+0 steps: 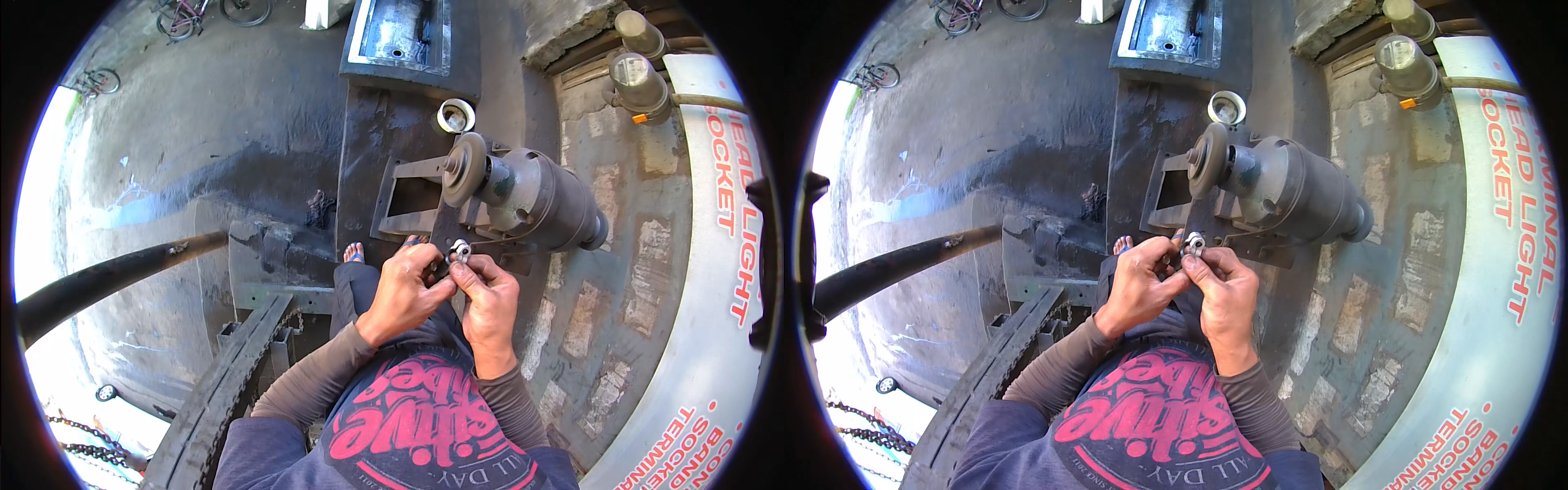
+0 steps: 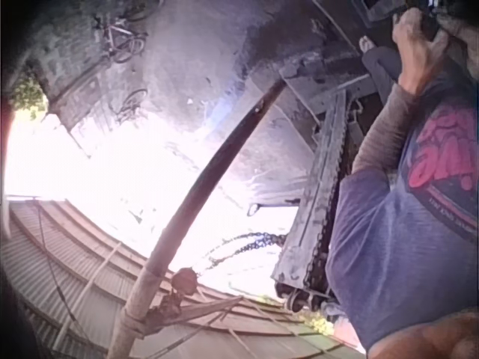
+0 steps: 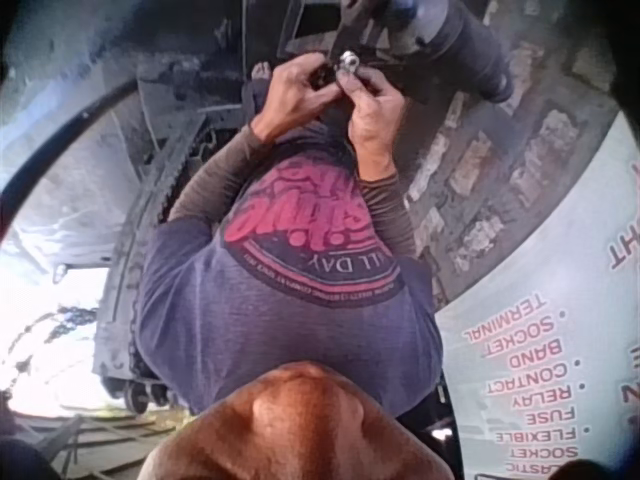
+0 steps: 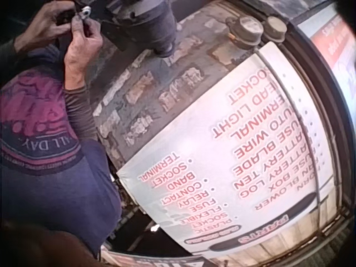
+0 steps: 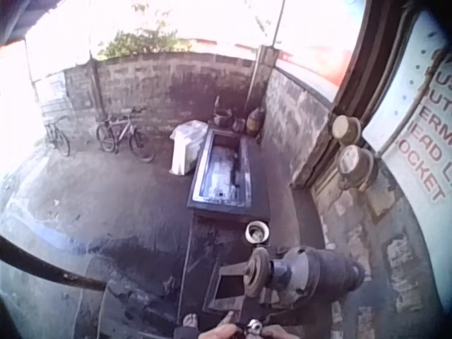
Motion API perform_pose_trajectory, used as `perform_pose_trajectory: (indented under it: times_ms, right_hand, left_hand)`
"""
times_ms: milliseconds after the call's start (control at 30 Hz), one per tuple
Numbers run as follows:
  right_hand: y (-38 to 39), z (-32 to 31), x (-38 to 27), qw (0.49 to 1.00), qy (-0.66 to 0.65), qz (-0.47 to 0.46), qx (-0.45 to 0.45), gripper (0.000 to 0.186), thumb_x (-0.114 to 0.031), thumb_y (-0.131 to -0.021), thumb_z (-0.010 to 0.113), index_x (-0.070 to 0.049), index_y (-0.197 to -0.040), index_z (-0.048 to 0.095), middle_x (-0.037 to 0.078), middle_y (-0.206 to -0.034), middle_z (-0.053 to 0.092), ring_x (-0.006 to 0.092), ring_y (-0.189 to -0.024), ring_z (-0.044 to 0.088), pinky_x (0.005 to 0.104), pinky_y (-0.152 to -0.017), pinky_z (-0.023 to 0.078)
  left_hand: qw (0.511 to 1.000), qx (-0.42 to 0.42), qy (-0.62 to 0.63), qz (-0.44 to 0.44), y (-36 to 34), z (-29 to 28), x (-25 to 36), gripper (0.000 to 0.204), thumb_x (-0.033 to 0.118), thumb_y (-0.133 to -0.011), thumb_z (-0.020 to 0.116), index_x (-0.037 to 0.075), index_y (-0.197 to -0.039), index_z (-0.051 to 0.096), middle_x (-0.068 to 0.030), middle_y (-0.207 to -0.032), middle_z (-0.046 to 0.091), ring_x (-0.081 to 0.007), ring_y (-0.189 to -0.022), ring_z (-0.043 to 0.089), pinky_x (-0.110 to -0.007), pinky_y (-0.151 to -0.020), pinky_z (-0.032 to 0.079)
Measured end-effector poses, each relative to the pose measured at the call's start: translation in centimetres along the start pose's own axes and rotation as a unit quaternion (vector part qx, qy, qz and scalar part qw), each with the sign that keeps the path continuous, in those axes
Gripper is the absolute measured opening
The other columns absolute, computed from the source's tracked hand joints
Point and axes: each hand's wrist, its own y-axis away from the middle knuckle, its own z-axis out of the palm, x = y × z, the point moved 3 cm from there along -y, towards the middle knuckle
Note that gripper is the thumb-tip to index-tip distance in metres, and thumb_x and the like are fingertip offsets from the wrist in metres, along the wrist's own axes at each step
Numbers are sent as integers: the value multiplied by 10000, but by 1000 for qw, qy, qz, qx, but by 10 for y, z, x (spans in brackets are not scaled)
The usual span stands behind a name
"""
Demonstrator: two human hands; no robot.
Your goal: The person cleans a small metal part with a cloth, uses pliers and a wrench to manipulate it, then moves to a grinding wheel to smooth the part's surface. The person returns to the workbench and continues handling the part with tools.
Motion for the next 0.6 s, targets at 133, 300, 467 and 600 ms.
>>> perform_pose_trajectory:
  times_ms: [133,300,467,600]
  right_hand:
    - [7,-7,8,989,120,-66,50,262,-82,-906,827,40,-1090,684,14,-930,626,71,-833,601,244,-731,504]
    - [4,-3,13,998,-13,-57,23,328,-63,-956,764,22,-1231,606,78,-1006,681,125,-900,663,285,-824,563]
    - [-17,-32,37,995,81,-55,33,215,-73,-1028,597,14,-1225,588,124,-996,720,155,-891,693,297,-833,567]
    - [-20,-60,44,995,-71,-2,71,91,-32,-976,594,-45,-1066,600,10,-760,563,97,-604,546,278,-519,475]
  left_hand:
    - [996,-12,73,-49,11,16,-14,239,220,-828,790,29,-835,646,-61,-653,565,-237,-647,566,-448,-1039,370]
    - [997,-53,37,-53,15,26,-20,227,183,-854,778,4,-930,661,-67,-746,608,-147,-687,568,-386,-993,396]
    - [989,-137,56,-25,8,24,-18,365,64,-864,718,-27,-1209,641,-38,-795,574,-86,-730,506,-266,-731,482]
    - [953,-210,141,-170,11,15,-38,555,-11,-880,569,-26,-1429,496,-25,-878,523,-121,-771,484,-274,-719,437]
